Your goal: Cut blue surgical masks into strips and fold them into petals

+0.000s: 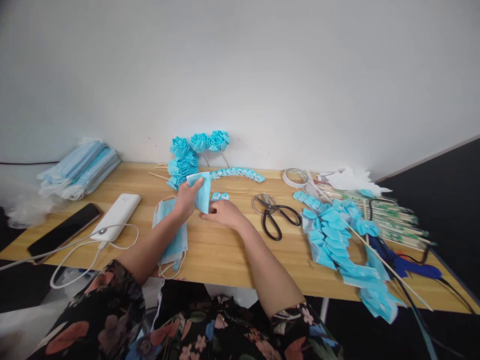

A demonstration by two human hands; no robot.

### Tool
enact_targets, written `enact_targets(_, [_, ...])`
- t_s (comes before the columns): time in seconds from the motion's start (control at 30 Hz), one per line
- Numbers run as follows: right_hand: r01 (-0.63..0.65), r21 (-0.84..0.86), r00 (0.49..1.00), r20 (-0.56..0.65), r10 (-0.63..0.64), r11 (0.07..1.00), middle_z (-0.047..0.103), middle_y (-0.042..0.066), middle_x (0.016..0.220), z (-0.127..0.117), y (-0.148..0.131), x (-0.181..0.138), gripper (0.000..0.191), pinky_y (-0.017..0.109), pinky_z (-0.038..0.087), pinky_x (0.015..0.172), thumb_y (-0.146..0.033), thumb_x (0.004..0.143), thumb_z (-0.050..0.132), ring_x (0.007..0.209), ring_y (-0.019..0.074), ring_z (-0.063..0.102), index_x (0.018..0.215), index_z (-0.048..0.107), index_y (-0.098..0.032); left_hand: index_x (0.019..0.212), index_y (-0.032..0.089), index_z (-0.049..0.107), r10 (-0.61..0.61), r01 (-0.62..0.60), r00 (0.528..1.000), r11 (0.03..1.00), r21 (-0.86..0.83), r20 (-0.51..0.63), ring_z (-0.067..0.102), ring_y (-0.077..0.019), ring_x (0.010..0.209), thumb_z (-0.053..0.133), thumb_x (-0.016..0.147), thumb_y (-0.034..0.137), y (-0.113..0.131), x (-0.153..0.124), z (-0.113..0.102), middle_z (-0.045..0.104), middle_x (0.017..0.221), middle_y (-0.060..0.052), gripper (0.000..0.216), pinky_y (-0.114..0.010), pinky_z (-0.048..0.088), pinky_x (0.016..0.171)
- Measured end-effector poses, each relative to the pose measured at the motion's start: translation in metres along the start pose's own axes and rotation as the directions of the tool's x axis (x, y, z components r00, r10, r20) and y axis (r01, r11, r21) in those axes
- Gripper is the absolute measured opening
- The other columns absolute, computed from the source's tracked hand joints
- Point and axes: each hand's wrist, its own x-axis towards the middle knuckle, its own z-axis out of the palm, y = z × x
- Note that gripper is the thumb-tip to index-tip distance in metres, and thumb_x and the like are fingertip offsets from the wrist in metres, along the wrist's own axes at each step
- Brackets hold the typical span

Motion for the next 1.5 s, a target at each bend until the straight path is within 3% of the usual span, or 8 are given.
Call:
enact_targets(0.1, [0.01, 0.13, 0.975, -0.223, 0.019, 0.992, 0.073, 0.0, 0.077, -0.027, 0.009, -0.005, 0.024, 0.026, 0.042, 0.064, -0.043, 0.082, 0.064, 0.069, 0.0165, 0.062, 0.081, 0.073, -0.02, 0.081, 0.013, 0.072, -0.03, 0.016, 0.993, 0.992, 0.126, 0.113, 0.06, -0.0164, 0.065, 0.08, 0.064, 0.044, 0.0, 0.0, -0.001, 0.069, 0.072, -0.003, 0.036, -0.028, 0.047, 0.064])
enact_targets(0.2, [0.103, 0.197, 0.816, -0.577, 0.031, 0.975, 0.074, 0.004, 0.089, -0.041, 0.011, -0.007, 0.03, 0.03, 0.047, 0.074, -0.046, 0.087, 0.057, 0.079, 0.0189, 0.065, 0.089, 0.073, -0.02, 0.077, 0.013, 0.073, -0.043, -0.014, 0.975, 0.967, 0.256, 0.216, 0.058, -0.0163, 0.061, 0.08, 0.063, 0.043, -0.002, -0.004, 0.0, 0.068, 0.068, -0.002, 0.034, -0.026, 0.043, 0.057])
enact_targets(0.27, [0.176, 0.148, 0.779, -0.626, -0.046, 0.973, 0.074, 0.005, 0.097, -0.041, 0.008, -0.008, 0.028, 0.032, 0.049, 0.079, -0.044, 0.088, 0.058, 0.087, 0.0202, 0.065, 0.092, 0.073, -0.021, 0.073, 0.014, 0.072, -0.025, -0.06, 0.967, 0.945, 0.321, 0.254, 0.057, -0.0159, 0.06, 0.079, 0.065, 0.044, -0.004, -0.007, 0.002, 0.067, 0.065, -0.001, 0.032, -0.025, 0.041, 0.055])
enact_targets(0.43, [0.254, -0.003, 0.814, -0.539, -0.215, 0.967, 0.072, 0.005, 0.104, -0.028, 0.0, -0.006, 0.021, 0.036, 0.046, 0.09, -0.037, 0.085, 0.066, 0.099, 0.0215, 0.063, 0.1, 0.072, -0.025, 0.066, 0.015, 0.07, 0.06, -0.191, 0.937, 0.913, 0.36, 0.344, 0.055, -0.0146, 0.061, 0.073, 0.07, 0.039, -0.005, -0.011, 0.005, 0.065, 0.063, 0.001, 0.024, -0.024, 0.04, 0.058])
enact_targets(0.8, [0.241, 0.05, 0.787, -0.595, -0.165, 0.969, 0.066, 0.002, 0.076, -0.019, -0.009, -0.008, 0.02, 0.032, 0.047, 0.078, -0.034, 0.086, 0.06, 0.077, 0.0184, 0.059, 0.071, 0.064, -0.022, 0.061, 0.016, 0.063, 0.065, -0.238, 0.894, 0.907, 0.347, 0.443, 0.051, -0.014, 0.061, 0.075, 0.068, 0.045, -0.002, -0.02, 0.009, 0.059, 0.06, 0.001, 0.032, -0.024, 0.038, 0.057])
enact_targets(1.1, [0.131, 0.6, 0.928, -0.355, 0.115, 0.789, 0.069, 0.007, 0.106, -0.014, -0.002, 0.001, 0.048, 0.031, 0.053, 0.077, -0.053, 0.088, 0.051, 0.095, 0.0197, 0.065, 0.125, 0.057, -0.022, 0.081, 0.014, 0.067, 0.011, -0.012, 0.999, 1.0, 0.019, 0.037, 0.06, -0.0159, 0.069, 0.075, 0.068, 0.045, 0.001, -0.01, 0.007, 0.069, 0.078, -0.003, 0.034, -0.029, 0.05, 0.07])
enact_targets(1.33, [0.013, 0.444, 0.98, -0.185, 0.077, 0.896, 0.07, 0.002, 0.088, 0.006, -0.005, 0.002, 0.033, 0.029, 0.048, 0.071, -0.046, 0.076, 0.068, 0.079, 0.0188, 0.062, 0.094, 0.065, -0.019, 0.08, 0.014, 0.066, 0.041, -0.044, 0.997, 0.998, -0.053, -0.06, 0.06, -0.0159, 0.072, 0.076, 0.067, 0.047, 0.004, -0.008, 0.006, 0.068, 0.077, -0.003, 0.037, -0.028, 0.051, 0.073])
enact_targets(1.5, [-0.07, 0.239, 0.927, -0.343, 0.152, 0.969, 0.056, 0.0, 0.059, 0.021, -0.008, 0.005, 0.026, 0.026, 0.037, 0.058, -0.039, 0.076, 0.062, 0.061, 0.0168, 0.053, 0.061, 0.054, -0.02, 0.082, 0.013, 0.066, 0.008, -0.011, 0.999, 0.999, -0.047, -0.05, 0.061, -0.0169, 0.073, 0.076, 0.067, 0.047, 0.004, -0.008, 0.007, 0.067, 0.076, -0.003, 0.039, -0.027, 0.051, 0.069])
